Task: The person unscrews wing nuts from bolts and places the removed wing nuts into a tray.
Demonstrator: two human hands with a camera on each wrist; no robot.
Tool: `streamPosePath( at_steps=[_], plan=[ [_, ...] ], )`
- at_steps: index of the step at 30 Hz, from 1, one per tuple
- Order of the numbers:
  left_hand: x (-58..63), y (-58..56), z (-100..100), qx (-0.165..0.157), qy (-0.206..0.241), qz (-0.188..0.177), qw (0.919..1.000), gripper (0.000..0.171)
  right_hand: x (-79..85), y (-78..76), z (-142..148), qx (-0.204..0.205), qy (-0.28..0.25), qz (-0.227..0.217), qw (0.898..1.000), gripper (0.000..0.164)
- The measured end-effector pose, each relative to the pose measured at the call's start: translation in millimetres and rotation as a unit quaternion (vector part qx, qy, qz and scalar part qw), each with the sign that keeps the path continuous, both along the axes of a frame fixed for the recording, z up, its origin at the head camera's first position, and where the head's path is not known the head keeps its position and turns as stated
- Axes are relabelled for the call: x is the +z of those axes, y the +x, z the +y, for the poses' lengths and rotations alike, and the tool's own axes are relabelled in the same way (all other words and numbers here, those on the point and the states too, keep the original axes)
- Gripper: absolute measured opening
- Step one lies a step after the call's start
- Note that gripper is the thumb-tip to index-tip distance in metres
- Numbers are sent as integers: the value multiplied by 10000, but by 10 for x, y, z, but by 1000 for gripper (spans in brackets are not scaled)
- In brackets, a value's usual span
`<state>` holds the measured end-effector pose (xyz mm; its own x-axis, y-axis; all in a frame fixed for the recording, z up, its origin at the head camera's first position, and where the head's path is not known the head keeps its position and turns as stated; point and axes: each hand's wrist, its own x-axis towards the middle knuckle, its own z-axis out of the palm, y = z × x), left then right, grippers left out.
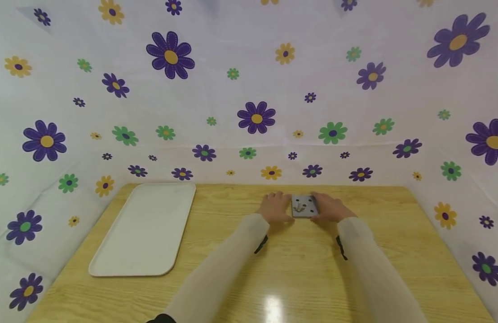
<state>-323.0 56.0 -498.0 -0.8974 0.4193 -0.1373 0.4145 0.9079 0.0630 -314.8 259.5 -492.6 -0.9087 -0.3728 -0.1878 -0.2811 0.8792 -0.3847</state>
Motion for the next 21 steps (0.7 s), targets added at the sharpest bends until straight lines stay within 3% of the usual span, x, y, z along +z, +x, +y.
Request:
streamPosePath(
  at_steps=[10, 16, 21],
  plan=[
    [38, 87, 20, -77, -80, -78, 9999, 84, 57, 148, -92, 18, -267, 7, 9996, 90],
    [94, 108, 27, -315, -36, -291, 9991, 83, 57, 236, -113, 8, -393, 122, 9992, 88],
    [26, 59, 27, -719, -157, -16, 9973, 85, 42, 321, -100, 15, -397, 257, 9989, 89]
  ],
)
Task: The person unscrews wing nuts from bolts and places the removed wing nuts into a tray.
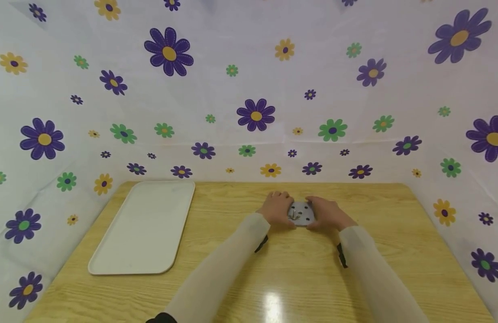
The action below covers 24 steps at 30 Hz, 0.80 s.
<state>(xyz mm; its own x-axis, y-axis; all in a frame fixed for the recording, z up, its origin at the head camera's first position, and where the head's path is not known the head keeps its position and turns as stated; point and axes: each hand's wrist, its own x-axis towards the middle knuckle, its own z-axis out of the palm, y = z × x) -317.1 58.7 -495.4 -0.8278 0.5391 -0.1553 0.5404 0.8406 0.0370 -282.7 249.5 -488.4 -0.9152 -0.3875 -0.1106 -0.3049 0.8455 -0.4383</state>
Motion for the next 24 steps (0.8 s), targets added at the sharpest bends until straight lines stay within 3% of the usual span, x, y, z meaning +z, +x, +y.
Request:
streamPosePath(
  at_steps=[5, 11, 15, 18, 24],
  plan=[
    [-78, 41, -75, -340, 156, 179, 9991, 88, 58, 143, -20, 176, 86, 322, 9993, 89],
    [5, 227, -194, -607, 631, 580, 9945, 90, 287, 388, -29, 400, -113, 890, 9952, 89],
    [179, 405, -271, -705, 663, 946, 9908, 88, 396, 539, -35, 464, -353, 957, 9937, 88],
    [366, 552, -339, -676, 673, 1019, 9902, 87, 456, 634, -56, 540, -633, 988, 9916, 88],
    [666, 788, -487, -568, 977, 1036, 9882, 86, 477, 812, -88, 587, -1957, 642, 9768, 92]
  ],
)
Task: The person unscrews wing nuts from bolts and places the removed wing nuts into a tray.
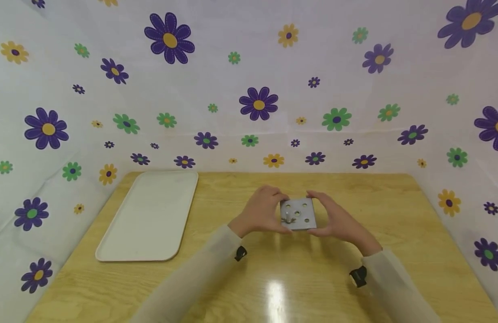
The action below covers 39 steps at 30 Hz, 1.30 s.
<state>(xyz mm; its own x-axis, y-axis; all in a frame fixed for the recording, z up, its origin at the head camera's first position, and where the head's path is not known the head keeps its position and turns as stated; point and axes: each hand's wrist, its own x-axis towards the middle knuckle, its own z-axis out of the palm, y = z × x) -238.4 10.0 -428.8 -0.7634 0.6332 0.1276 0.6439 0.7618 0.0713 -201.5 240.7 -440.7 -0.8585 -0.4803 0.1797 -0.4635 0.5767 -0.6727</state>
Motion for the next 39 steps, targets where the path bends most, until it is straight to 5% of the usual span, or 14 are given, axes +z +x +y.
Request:
streamPosePath(
  at_steps=[4, 9, 16, 19, 22, 29, 33, 39],
  plan=[
    [135, 93, -63, -5, 378, -21, 9993, 85, -86, 56, -16, 151, -1107, -774, 9907, 90],
    [217, 170, -85, -83, 791, 80, 9968, 83, -121, 108, -101, 594, -2336, -1535, 9583, 81],
    [217, 205, -83, -159, 1216, 169, 9923, 80, -86, 125, -187, 917, -3209, -1869, 9239, 78],
    [212, 222, -90, -194, 1342, 126, 9907, 80, -69, 131, -196, 1004, -3360, -1792, 9192, 76],
    [206, 240, -96, -255, 1419, 88, 9895, 80, -31, 133, -201, 983, -3309, -1646, 9240, 74],
    [173, 287, -90, -437, 1577, -135, 9864, 80, 102, 172, -181, 547, -2547, -1242, 9574, 74],
    [149, 319, -86, -468, 1666, -305, 9844, 81, 167, 175, -195, 525, -2307, -954, 9669, 73],
    [149, 359, -111, -472, 1685, -774, 9815, 85, 285, 162, -231, 440, -1613, -186, 9857, 77]
  ],
)
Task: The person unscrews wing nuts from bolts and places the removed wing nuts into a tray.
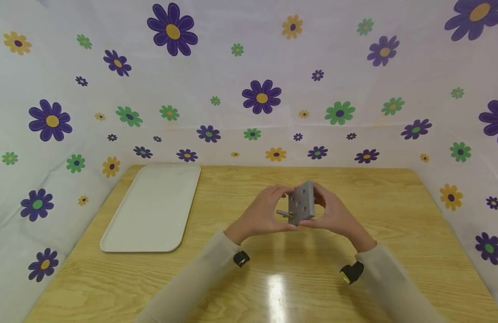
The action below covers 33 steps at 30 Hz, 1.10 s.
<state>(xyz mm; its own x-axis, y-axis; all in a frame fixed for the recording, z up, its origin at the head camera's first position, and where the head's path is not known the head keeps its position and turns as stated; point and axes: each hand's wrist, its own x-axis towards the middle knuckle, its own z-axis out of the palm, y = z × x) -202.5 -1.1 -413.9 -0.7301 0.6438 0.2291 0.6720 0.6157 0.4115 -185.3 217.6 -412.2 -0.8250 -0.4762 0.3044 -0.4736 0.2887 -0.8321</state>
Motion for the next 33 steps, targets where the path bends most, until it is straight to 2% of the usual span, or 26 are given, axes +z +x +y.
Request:
streamPosePath(
  at_steps=[4, 9, 16, 22, 29, 33],
  plan=[
    [-9, 39, -59, -20, 37, -409, 9992, 87, 110, 20, -29, -274, 784, 566, 9949, 80],
    [0, 100, -175, 11, 269, -464, 9986, 86, 259, 59, -82, -465, 1498, 998, 9826, 81],
    [64, 159, -329, 29, 587, -149, 9982, 80, 348, 134, -164, -607, 1901, 826, 9764, 86],
    [171, 173, -332, -278, 1038, 131, 9941, 81, 322, 175, -223, -576, 2117, 970, 9708, 88],
    [265, 142, -225, -422, 819, 904, 9916, 85, 308, 196, -268, -431, 2023, 1327, 9693, 88],
    [285, 125, -187, -359, 753, 1339, 9875, 82, 325, 188, -263, -453, 2145, 1633, 9619, 90]
  ],
)
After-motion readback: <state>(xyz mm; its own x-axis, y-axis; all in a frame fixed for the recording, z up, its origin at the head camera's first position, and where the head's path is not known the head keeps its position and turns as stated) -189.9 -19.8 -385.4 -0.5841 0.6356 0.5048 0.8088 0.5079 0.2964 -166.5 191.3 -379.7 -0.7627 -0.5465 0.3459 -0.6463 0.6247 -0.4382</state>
